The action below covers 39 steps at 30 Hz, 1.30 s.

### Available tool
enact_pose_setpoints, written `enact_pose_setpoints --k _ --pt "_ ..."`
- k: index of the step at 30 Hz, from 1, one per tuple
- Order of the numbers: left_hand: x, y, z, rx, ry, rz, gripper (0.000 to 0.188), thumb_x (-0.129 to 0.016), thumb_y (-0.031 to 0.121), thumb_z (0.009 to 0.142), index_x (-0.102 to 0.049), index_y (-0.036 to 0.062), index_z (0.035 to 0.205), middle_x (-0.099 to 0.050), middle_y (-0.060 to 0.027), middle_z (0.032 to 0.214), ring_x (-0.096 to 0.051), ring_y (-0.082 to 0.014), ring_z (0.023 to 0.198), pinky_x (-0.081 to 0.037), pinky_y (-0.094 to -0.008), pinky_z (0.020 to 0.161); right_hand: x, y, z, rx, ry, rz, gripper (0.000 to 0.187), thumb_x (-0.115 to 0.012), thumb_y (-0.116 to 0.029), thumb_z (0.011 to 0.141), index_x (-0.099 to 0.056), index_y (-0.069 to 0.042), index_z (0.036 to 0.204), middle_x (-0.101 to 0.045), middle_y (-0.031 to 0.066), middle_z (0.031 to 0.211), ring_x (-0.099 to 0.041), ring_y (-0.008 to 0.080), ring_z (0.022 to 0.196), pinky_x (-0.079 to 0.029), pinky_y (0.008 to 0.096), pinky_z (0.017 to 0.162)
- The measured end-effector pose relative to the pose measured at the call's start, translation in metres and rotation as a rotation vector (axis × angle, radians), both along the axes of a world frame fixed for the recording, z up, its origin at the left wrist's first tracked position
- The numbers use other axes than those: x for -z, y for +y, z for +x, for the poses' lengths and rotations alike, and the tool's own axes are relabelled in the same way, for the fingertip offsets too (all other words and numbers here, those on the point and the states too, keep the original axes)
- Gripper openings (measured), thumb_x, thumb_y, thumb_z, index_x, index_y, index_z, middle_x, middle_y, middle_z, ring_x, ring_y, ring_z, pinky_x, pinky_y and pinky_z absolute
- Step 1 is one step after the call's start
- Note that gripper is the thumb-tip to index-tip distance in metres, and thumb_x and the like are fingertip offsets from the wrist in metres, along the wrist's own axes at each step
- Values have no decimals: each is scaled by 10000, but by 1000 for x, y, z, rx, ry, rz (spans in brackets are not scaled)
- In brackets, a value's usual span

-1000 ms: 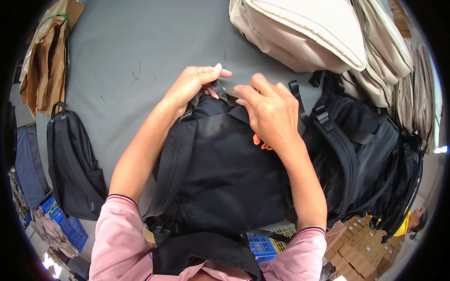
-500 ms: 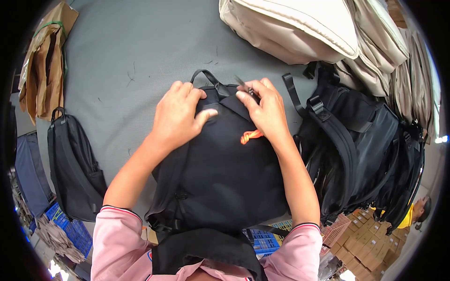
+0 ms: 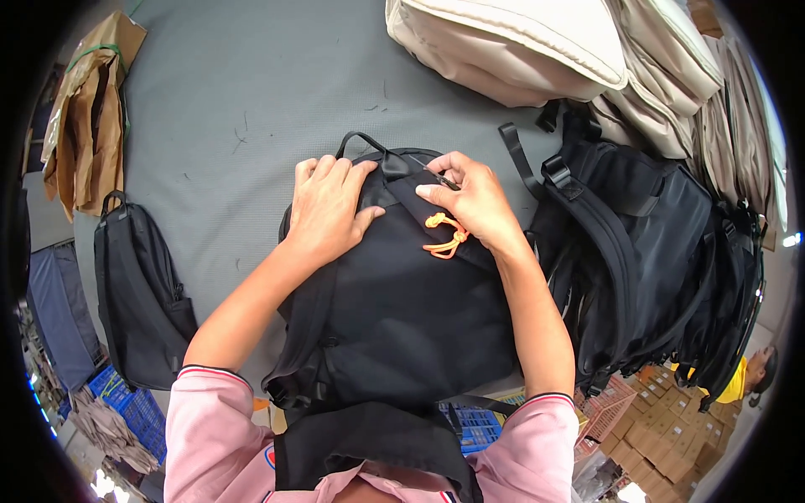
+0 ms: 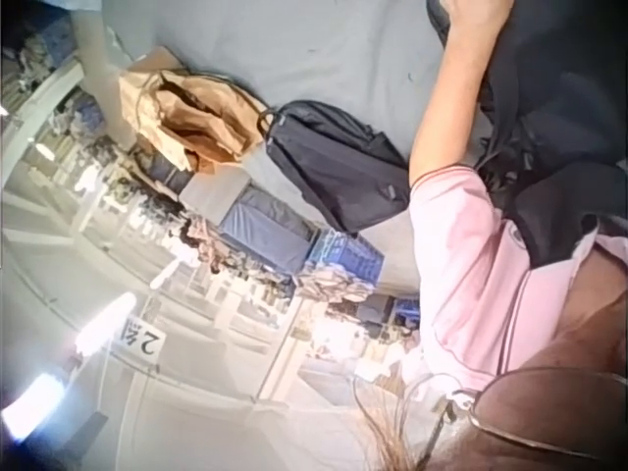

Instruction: Inspecting and cleaning loose threads on backpacks in a factory setting.

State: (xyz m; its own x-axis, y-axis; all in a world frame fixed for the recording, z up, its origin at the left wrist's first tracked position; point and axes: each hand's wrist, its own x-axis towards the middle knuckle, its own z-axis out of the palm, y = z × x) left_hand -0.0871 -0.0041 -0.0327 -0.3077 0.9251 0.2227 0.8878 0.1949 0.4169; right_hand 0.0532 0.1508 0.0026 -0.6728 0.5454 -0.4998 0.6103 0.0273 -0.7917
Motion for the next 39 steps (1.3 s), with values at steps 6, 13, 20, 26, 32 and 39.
enact_pose_setpoints --k 6,13,20,26,32,39 --pt "-14 -4 6 15 18 -38 577 -785 292 627 -590 89 1131 -487 -56 885 -459 -225 924 -328 -407 875 -34 -13 3 135 81 -142 280 -715 -35 739 -535 -12 953 -513 -20 764 -477 47 695 -402 197 623" --pt "-27 -2 29 13 -148 308 309 -742 185 669 -630 51 924 -542 -92 969 -515 -263 938 -395 -398 849 -56 -28 30 318 432 -359 323 -736 -2 659 -534 -71 902 -418 -65 731 -402 16 652 -338 171 580" --pt "-36 -8 43 2 -286 405 135 -697 83 703 -594 10 749 -552 -90 649 -559 -275 630 -443 -357 601 -38 -46 60 214 495 102 291 -683 40 737 -507 -58 947 -406 -78 724 -316 15 603 -291 156 568" --pt "-60 -20 54 -7 -170 388 123 -690 61 676 -578 30 716 -527 -75 616 -540 -252 583 -425 -348 565 -54 -71 58 147 318 788 320 -709 -35 742 -534 -43 1009 -528 49 806 -547 128 638 -453 239 587" --pt "-55 -23 56 -8 -36 477 134 -666 64 665 -534 66 687 -463 -39 612 -494 -200 579 -374 -321 550 -97 -99 57 -29 120 1016 218 -720 -112 715 -624 -74 907 -505 54 764 -544 193 550 -431 296 485" --pt "-58 -25 61 -5 26 480 146 -636 72 658 -491 85 662 -425 -23 619 -473 -173 587 -354 -308 535 -109 -100 46 -176 14 1160 211 -705 -145 718 -611 -74 893 -485 52 768 -548 210 547 -431 310 493"
